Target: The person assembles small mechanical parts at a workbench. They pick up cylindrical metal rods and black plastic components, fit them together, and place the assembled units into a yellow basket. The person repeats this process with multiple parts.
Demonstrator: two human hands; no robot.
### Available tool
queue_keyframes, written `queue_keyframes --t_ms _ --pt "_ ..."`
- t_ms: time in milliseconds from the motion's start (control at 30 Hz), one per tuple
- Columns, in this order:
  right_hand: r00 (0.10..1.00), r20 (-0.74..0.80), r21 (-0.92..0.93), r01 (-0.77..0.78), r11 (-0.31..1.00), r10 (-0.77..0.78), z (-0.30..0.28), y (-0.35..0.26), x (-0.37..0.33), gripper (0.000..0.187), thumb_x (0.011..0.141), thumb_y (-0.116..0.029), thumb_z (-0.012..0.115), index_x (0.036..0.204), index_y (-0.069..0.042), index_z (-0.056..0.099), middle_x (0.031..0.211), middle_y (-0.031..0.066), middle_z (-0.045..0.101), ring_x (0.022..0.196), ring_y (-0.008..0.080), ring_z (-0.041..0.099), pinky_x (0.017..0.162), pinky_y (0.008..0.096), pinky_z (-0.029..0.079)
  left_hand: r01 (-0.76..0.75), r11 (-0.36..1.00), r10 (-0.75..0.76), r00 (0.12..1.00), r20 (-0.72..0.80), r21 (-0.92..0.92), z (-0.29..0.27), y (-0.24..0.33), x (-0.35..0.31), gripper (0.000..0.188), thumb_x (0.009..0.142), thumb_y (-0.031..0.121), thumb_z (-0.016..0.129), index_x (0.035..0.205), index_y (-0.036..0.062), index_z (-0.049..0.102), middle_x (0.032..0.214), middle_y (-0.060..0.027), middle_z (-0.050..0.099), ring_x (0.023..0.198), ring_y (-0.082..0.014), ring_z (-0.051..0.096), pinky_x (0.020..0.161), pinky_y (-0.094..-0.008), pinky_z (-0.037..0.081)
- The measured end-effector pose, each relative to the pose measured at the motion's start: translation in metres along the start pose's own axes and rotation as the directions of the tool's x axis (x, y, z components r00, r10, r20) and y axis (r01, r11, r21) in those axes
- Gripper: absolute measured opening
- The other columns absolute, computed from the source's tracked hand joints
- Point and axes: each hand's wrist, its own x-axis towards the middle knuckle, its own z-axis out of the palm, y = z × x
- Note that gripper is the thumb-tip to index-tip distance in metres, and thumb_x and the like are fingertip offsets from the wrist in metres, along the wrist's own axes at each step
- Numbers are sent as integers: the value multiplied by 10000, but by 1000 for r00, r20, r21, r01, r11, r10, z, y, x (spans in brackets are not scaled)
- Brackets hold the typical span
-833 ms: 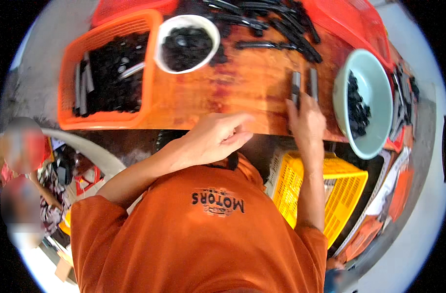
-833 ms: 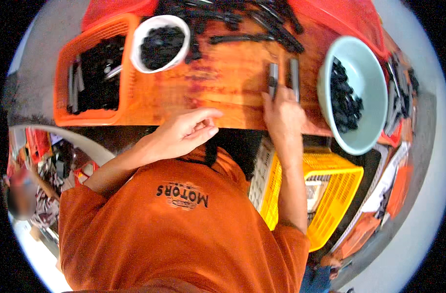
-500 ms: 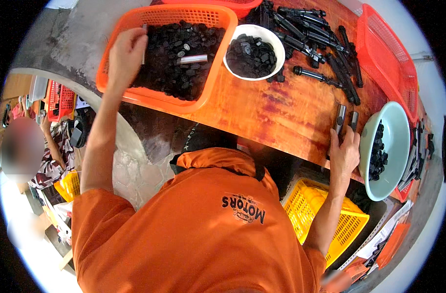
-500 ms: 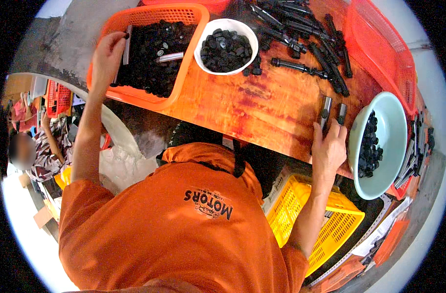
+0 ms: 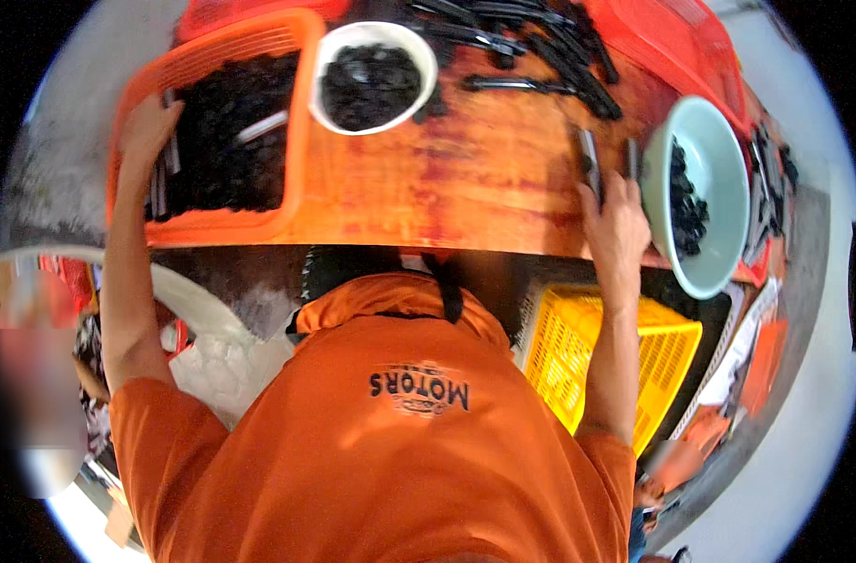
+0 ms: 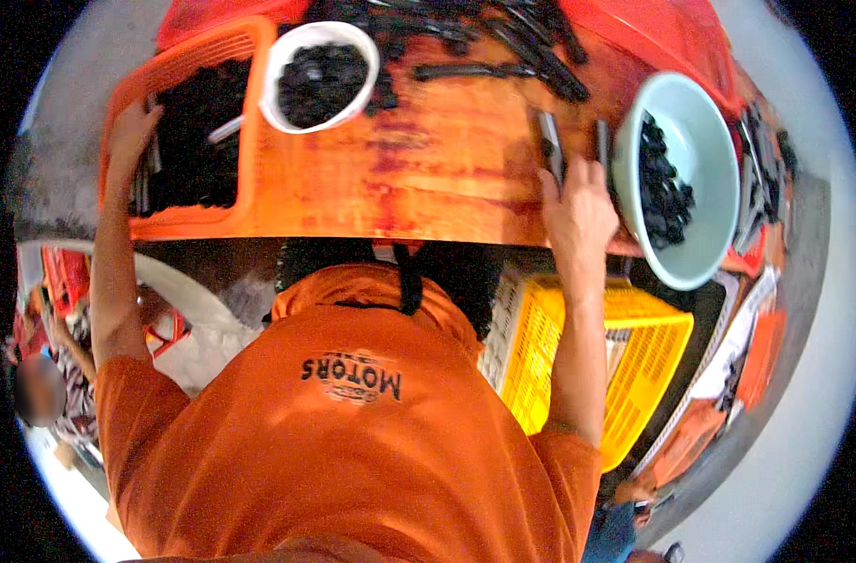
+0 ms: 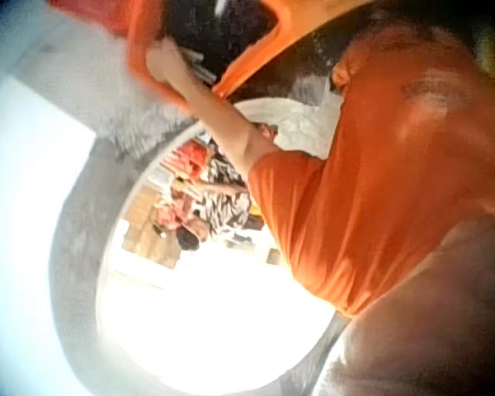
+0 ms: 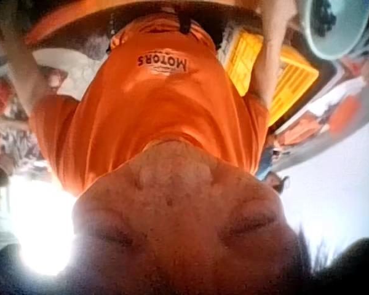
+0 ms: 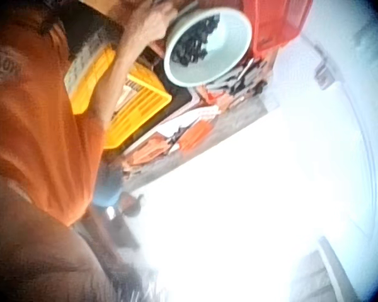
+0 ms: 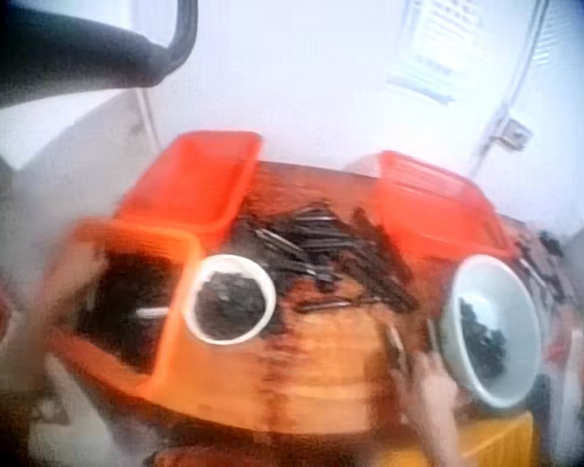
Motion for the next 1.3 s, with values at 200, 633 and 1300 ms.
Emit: queue_keyframes --t_ms 200,633,1300 --pt "998 -1 50 -55 997 55 0 3 -2 325 833 -344 659 948 -63 543 868 146 614 738 352 638 591 430 525 -17 956 -12 995 -98 -293 19 -33 10 580 850 495 548 1068 -40 600 1029 -256 636 1000 -386 603 859 -448 441" --pt "999 5 127 -41 991 41 -4 -1 -3 304 831 -311 668 894 -37 554 844 156 606 770 365 626 621 456 510 9 532 -140 987 -77 -847 1 -16 -23 492 845 469 635 1038 17 605 689 -1 520 602 -98 487 535 -257 355" --pt "997 -69 303 -13 953 36 0 9 -19 331 830 -221 655 1082 -28 565 955 171 621 855 368 618 712 431 509 65 110 -166 985 46 -992 -14 4 -49 371 851 364 688 1054 66 603 732 17 538 585 -83 540 501 -234 430"
